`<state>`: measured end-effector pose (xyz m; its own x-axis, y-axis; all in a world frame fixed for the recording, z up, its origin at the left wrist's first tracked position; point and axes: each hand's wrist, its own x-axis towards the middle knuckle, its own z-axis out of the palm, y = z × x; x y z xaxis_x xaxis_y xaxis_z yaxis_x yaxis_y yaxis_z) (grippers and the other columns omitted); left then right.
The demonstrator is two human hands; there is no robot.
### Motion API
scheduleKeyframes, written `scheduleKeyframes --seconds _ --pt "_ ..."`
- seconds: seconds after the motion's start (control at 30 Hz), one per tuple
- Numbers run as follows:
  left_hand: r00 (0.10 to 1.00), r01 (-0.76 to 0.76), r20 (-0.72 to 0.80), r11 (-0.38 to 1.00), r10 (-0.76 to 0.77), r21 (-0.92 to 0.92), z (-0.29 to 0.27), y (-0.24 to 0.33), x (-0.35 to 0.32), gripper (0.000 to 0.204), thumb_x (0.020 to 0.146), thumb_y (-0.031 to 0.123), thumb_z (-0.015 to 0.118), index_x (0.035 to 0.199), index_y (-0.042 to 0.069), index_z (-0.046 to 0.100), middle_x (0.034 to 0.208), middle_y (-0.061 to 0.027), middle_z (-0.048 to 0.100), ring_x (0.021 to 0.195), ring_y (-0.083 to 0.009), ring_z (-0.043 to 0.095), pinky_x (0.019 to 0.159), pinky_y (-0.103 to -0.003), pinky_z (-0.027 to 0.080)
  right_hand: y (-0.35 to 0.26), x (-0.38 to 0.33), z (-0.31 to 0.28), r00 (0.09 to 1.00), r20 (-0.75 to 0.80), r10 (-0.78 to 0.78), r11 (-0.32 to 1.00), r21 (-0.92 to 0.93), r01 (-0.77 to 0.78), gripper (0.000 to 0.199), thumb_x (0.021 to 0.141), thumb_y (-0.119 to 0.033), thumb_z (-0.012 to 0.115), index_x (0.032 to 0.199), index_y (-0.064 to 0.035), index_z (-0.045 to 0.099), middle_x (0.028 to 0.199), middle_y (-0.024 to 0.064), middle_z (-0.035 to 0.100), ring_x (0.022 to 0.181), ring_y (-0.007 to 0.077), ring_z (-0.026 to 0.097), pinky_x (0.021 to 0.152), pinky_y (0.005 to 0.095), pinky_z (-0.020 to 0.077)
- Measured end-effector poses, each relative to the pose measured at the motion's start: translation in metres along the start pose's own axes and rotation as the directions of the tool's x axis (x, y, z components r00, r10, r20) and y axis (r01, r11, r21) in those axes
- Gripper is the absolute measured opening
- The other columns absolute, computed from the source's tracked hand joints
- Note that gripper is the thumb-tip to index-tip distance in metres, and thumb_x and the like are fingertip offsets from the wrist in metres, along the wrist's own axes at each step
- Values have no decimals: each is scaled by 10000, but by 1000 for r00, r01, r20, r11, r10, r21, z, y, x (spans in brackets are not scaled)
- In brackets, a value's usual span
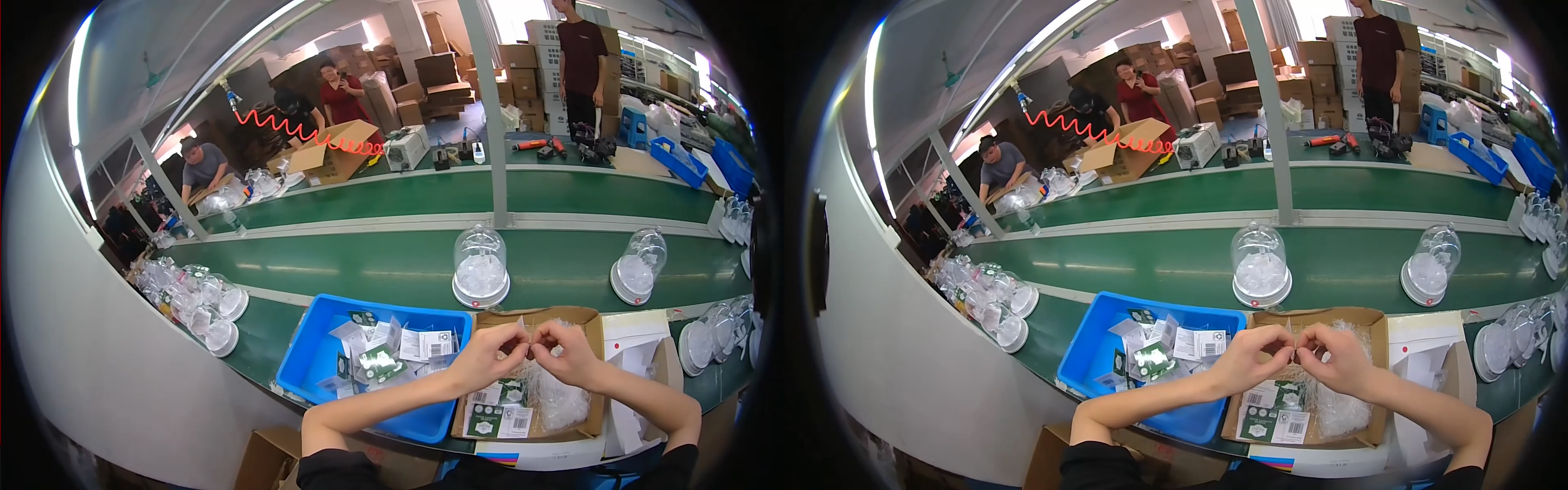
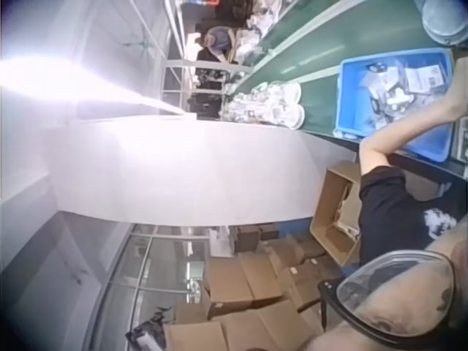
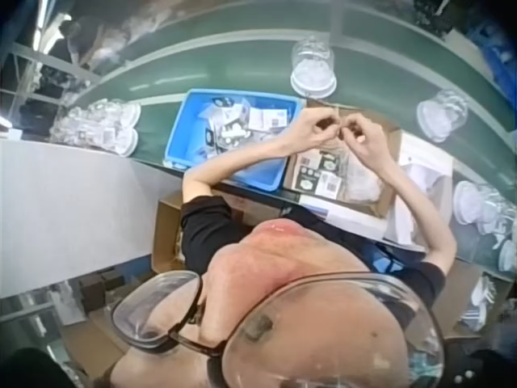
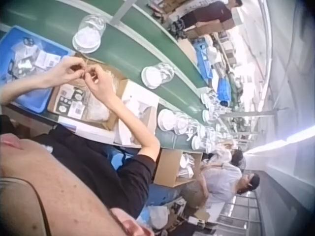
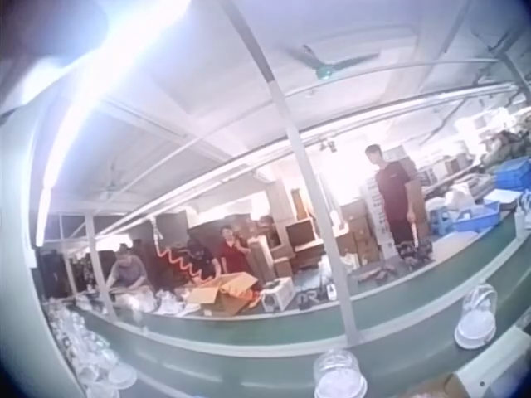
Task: Assembling lighting components and applying labels on a production line.
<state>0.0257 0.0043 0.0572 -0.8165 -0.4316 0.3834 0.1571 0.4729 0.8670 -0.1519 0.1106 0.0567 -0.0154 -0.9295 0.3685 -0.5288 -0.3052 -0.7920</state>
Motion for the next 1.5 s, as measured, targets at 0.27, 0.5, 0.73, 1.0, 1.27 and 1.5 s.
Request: scheduleKeyframes --seconds 0.27,0.5,0.73,1.0,1.27,1.5 --pt "999 14 -51 999 -12 42 -13 -10 2 103 895 56 624 957 -26 612 839 -116 670 777 -175 689 705 -293 550 1 20 4 1000 -11 -19 1000 -13 18 110 834 -91 687 884 -3 643 726 82 679 643 145 672 593 255 527" --pt "993 33 -116 996 -23 85 -28 -14 6 105 882 54 651 939 -30 621 819 -110 669 740 -164 656 689 -282 524 -1 45 7 999 -6 -33 997 -70 32 125 812 -97 716 886 -14 659 709 86 678 606 148 657 574 259 519" --pt "986 100 -141 989 -84 110 -47 -19 10 94 881 45 668 927 -35 655 816 -90 696 746 -127 671 699 -264 538 1 70 7 996 86 -33 998 -46 37 97 831 -77 697 900 -16 667 738 102 695 644 172 689 586 272 532" --pt "974 41 -219 997 -54 -60 -58 -42 25 391 849 78 720 1164 10 499 1111 -99 582 986 -177 623 765 -294 546 6 106 15 1000 -14 -18 999 28 18 104 871 -93 679 897 4 652 728 71 681 635 101 638 581 231 504" --pt "943 62 -329 998 -56 8 -100 -69 60 525 881 -28 642 1340 19 392 986 -121 695 871 -175 676 759 -289 547 26 180 31 977 36 210 827 526 -198 143 942 -116 586 927 26 601 792 65 676 710 99 647 633 229 517" --pt "930 97 -366 946 25 310 -156 -101 85 358 860 -16 633 1205 -5 541 977 -158 698 893 -227 685 783 -336 533 79 243 34 974 -225 -9 998 52 22 215 824 -194 672 824 21 658 824 121 669 784 211 646 717 342 508"
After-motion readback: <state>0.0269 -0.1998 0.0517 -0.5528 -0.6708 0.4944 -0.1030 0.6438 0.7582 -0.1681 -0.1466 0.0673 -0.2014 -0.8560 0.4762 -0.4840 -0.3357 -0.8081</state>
